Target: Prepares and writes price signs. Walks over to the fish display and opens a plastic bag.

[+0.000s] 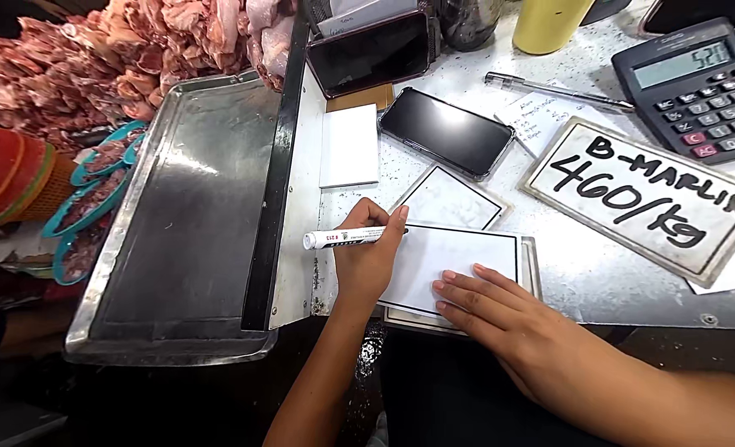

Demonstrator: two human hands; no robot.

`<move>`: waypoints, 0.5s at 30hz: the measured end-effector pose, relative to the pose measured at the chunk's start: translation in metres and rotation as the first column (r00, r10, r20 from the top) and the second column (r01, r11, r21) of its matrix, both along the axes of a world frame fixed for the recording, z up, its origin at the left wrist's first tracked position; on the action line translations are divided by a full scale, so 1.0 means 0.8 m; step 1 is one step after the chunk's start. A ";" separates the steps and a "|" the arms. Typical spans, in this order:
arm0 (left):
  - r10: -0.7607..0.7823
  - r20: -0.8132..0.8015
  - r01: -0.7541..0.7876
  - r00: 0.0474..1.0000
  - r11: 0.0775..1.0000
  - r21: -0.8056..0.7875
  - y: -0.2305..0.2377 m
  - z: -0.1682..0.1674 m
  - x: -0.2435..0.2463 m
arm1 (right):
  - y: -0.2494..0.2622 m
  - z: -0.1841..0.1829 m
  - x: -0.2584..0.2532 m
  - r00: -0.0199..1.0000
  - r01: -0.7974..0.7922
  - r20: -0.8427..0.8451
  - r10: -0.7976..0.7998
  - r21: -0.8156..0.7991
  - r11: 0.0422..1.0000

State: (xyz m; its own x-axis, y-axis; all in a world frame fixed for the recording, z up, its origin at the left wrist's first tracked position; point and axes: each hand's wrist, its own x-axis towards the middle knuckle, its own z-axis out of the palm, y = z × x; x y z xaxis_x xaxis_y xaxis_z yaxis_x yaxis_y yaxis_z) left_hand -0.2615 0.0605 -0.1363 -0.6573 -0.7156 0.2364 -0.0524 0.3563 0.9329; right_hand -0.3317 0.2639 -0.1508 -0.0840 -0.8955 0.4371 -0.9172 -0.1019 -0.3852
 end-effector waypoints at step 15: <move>0.049 0.044 -0.047 0.998 0.998 -0.047 0.003 0.003 -0.001 | 0.002 -0.004 -0.001 0.998 -0.007 0.056 0.007 -0.004 1.000</move>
